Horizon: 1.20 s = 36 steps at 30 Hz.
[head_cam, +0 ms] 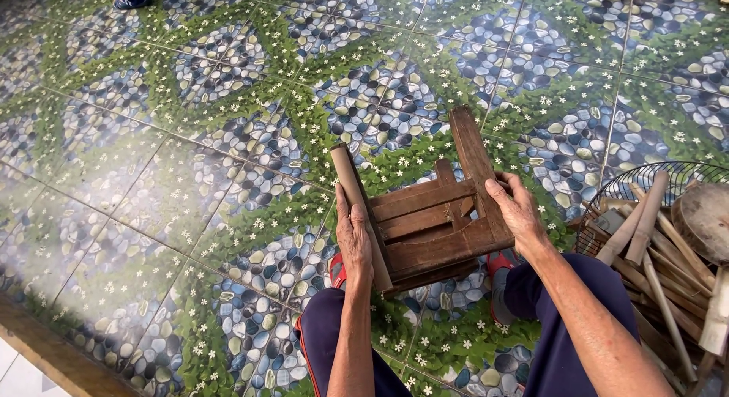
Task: Assembling a wooden stool by manually fitting wooden slats into the frame.
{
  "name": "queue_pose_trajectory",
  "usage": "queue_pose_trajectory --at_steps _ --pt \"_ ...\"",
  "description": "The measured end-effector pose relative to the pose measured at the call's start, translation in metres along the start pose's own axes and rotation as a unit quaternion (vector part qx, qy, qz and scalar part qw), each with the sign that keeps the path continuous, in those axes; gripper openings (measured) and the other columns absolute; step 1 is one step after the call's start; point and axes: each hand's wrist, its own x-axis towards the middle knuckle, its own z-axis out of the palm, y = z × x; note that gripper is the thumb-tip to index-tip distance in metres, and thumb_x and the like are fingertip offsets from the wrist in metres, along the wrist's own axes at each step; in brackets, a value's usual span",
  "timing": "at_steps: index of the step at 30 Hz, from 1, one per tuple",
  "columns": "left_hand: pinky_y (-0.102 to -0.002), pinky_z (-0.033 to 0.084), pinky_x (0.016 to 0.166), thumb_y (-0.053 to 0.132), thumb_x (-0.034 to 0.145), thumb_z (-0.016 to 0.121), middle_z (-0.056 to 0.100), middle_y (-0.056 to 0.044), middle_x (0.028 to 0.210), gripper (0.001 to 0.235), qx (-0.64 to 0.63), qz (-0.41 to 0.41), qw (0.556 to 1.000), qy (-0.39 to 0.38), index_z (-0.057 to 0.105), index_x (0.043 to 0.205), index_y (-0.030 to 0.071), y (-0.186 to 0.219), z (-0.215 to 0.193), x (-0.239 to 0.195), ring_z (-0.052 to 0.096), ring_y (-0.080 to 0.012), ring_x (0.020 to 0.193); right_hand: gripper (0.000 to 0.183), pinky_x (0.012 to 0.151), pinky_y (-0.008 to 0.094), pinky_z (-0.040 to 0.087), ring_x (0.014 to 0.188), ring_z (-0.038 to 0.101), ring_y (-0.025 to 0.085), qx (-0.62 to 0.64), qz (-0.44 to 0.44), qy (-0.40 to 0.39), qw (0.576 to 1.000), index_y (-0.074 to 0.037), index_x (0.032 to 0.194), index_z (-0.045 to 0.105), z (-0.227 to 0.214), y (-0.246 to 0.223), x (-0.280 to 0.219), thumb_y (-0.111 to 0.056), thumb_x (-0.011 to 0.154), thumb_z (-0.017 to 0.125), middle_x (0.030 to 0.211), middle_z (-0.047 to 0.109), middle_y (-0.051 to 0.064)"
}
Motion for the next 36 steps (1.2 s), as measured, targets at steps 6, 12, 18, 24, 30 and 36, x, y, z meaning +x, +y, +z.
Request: queue_pose_trajectory --at_steps 6,12,18,24,30,36 --pt "-0.063 0.038 0.113 0.028 0.108 0.047 0.047 -0.027 0.156 0.057 0.003 0.005 1.0 0.002 0.034 0.163 0.025 -0.002 0.0 0.0 0.044 -0.0548 0.14 0.049 0.099 0.05 0.046 0.117 0.057 0.033 -0.001 0.004 -0.005 1.0 -0.01 0.137 0.062 -0.002 0.0 0.0 -0.044 0.101 0.068 0.127 0.066 0.022" --pt "-0.062 0.04 0.111 0.028 0.107 0.047 0.049 -0.028 0.154 0.056 0.005 0.005 1.0 0.002 0.035 0.162 0.027 0.004 0.0 -0.001 0.045 -0.0546 0.138 0.049 0.099 0.052 0.046 0.118 0.057 0.034 0.001 0.0 0.0 1.0 -0.01 0.137 0.062 0.0 0.003 0.002 -0.043 0.101 0.067 0.127 0.066 0.024" --pt "-0.061 0.041 0.11 0.029 0.107 0.047 0.051 -0.028 0.152 0.056 0.009 0.006 1.0 0.005 0.035 0.162 0.028 0.004 0.001 -0.002 0.047 -0.0538 0.138 0.048 0.1 0.051 0.045 0.119 0.057 0.033 -0.001 0.01 -0.002 1.0 -0.012 0.137 0.063 -0.001 -0.005 -0.002 -0.044 0.101 0.068 0.128 0.066 0.022" --pt "-0.056 0.053 0.096 0.031 0.107 0.049 0.061 -0.028 0.141 0.055 0.011 -0.012 1.0 0.011 0.038 0.161 0.033 -0.007 0.0 0.002 0.064 -0.0491 0.12 0.049 0.102 0.053 0.045 0.123 0.058 0.037 -0.005 0.01 0.0 1.0 -0.01 0.136 0.063 0.002 -0.009 -0.005 -0.043 0.1 0.067 0.129 0.065 0.025" --pt "-0.046 0.058 0.077 0.03 0.107 0.05 0.064 -0.02 0.127 0.055 -0.019 -0.022 0.999 0.015 0.04 0.161 0.031 -0.03 0.001 0.01 0.066 -0.0366 0.094 0.05 0.099 0.053 0.046 0.12 0.057 0.035 0.006 0.006 -0.008 1.0 -0.009 0.137 0.062 -0.001 -0.006 -0.004 -0.043 0.101 0.068 0.128 0.065 0.025" --pt "-0.06 0.043 0.111 0.029 0.108 0.048 0.046 -0.025 0.157 0.055 -0.013 0.001 1.0 0.009 0.037 0.162 0.027 -0.005 0.001 0.001 0.049 -0.0526 0.136 0.051 0.101 0.05 0.046 0.12 0.056 0.033 0.004 0.008 -0.016 1.0 -0.009 0.139 0.061 0.0 -0.005 -0.003 -0.044 0.102 0.067 0.128 0.064 0.022"
